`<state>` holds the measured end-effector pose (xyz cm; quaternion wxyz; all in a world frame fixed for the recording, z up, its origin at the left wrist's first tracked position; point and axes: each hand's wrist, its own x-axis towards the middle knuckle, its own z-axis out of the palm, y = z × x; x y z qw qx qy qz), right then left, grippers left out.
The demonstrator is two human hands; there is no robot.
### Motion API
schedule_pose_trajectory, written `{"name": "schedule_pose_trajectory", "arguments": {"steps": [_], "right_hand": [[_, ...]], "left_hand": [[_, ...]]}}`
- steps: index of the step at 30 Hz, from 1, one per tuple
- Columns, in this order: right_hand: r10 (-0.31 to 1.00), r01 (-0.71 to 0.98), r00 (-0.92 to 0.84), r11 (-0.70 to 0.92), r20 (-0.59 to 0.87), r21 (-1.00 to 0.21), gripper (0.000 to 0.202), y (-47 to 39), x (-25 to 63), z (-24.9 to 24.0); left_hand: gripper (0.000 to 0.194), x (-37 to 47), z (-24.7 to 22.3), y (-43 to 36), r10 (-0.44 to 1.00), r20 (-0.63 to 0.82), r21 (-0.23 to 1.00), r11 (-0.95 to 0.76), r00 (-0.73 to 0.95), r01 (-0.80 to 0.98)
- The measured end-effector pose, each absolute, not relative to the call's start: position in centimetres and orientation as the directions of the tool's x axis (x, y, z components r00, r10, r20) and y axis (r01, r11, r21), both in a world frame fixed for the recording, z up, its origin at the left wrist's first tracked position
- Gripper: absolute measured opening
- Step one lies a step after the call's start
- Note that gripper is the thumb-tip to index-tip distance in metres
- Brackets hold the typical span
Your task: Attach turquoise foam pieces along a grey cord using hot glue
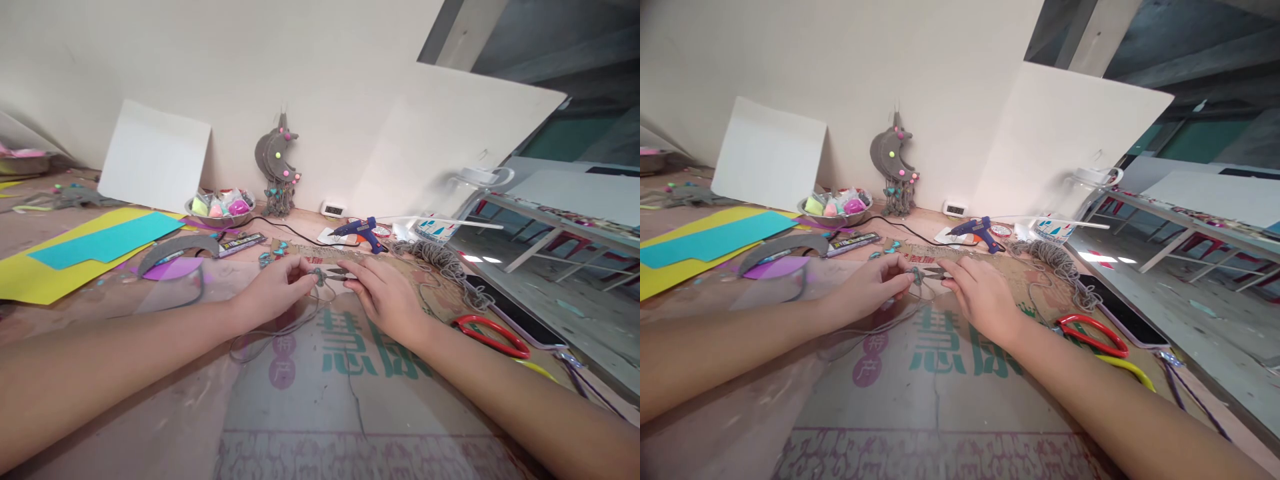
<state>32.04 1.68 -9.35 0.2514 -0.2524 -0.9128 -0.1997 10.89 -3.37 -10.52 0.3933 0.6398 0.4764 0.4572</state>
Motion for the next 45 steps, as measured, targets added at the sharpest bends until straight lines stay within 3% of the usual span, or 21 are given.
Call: {"name": "schedule_pose_trajectory", "arguments": {"steps": [21,45], "right_hand": [[0.321,0.502,-0.784,0.831,0.531,0.24,0.032,1.69,31.84,-9.7],[0.287,0.459,-0.799,0.859,0.528,0.227,0.029,1.97,32.02,-9.87]], "left_hand": [[0.012,10.96,-10.65,-3.35,0.961,0.194,0.911,-0.251,0.196,0.326],[0.014,11.02,-10.36,-3.57,0.967,0.135,0.946,-0.19,0.214,0.263]]}}
